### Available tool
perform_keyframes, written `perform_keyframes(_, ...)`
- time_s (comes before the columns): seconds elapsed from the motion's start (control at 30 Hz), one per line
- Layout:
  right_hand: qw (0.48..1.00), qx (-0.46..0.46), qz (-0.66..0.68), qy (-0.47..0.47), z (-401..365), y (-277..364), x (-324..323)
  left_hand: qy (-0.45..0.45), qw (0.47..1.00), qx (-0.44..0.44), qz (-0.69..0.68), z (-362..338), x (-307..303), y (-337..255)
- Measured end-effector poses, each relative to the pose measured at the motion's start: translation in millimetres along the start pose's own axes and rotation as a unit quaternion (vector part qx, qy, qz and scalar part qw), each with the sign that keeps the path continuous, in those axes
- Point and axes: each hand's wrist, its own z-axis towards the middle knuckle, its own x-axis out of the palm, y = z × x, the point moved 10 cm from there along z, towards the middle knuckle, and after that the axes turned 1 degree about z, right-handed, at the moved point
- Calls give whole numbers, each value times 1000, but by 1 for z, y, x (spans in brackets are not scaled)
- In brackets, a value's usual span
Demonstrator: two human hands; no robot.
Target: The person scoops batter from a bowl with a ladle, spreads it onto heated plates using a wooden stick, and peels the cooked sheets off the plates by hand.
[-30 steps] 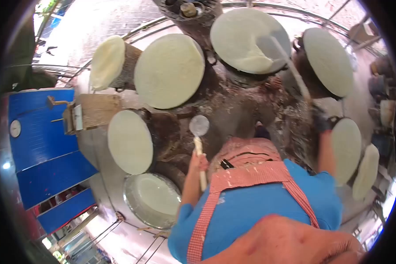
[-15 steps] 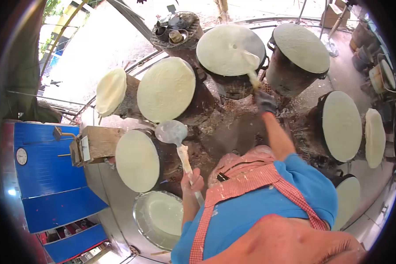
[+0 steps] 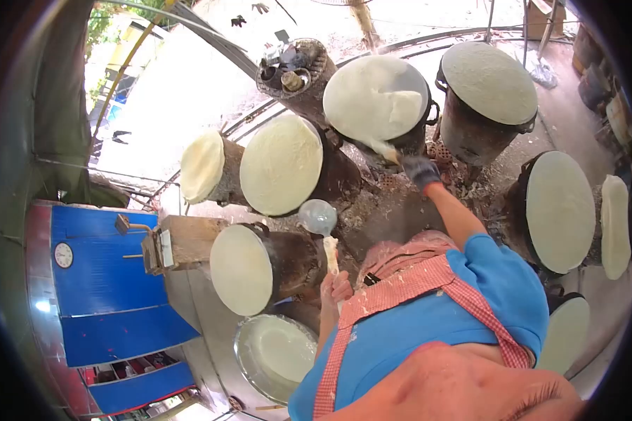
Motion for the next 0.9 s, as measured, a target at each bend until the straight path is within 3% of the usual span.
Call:
perform_keyframes(0.03, 990, 33, -90, 102, -18, -14, 19, -35, 999, -14, -9, 7, -3, 0)
perform_keyframes(0.07, 984, 48, -108, 134, -22, -36, 16, -53, 998, -4, 14, 2, -17, -4)
perform_keyframes(0.1, 986, 84, -69, 130, -6, -60, -3, -64, 997, 10, 39, 3, -30, -12)
perform_keyframes(0.17, 976, 178, 14, 123, 27, -100, -32, -210, 973, 75, 61, 4, -39, -27)
perform_keyframes(0.2, 972, 214, 56, 86, 49, -107, -40, -193, 979, 38, 59, 11, -42, -21)
perform_keyframes(0.27, 987, 128, 94, -17, 82, -72, -43, -206, 979, -9, 5, 35, -38, -6)
perform_keyframes(0.3, 997, -11, 52, -63, 83, -51, -34, -214, 977, -13, -5, 41, -41, 2)
perform_keyframes(0.37, 1000, -15, -3, -3, 1, -70, -15, -291, 955, 29, -48, 51, -56, -9)
perform_keyframes(0.43, 997, -39, -56, 36, 18, -72, -16, -234, 971, -4, -54, 52, -68, -2)
perform_keyframes(0.53, 958, 241, 130, 86, 87, -142, -39, -171, 984, -20, -39, 61, -63, 7)
perform_keyframes(0.63, 966, 257, 21, 20, 176, -156, -38, -184, 981, -5, -59, 65, -55, 11)
perform_keyframes(0.7, 984, 155, 34, 85, 218, -139, -27, -189, 980, 4, -67, 59, -51, 8)
perform_keyframes(0.73, 963, 198, 163, 80, 198, -112, -57, -180, 982, 1, -57, 56, -50, 3)
perform_keyframes(0.83, 881, 238, 410, 17, 147, -203, 52, -139, 989, -16, -44, 65, -49, -11)
perform_keyframes(0.87, 892, 209, 401, -2, 101, -169, 59, -136, 989, -32, -53, 67, -47, -14)
perform_keyframes(0.9, 948, 161, 269, 62, 88, -170, 94, -122, 990, -49, -60, 72, -47, -17)
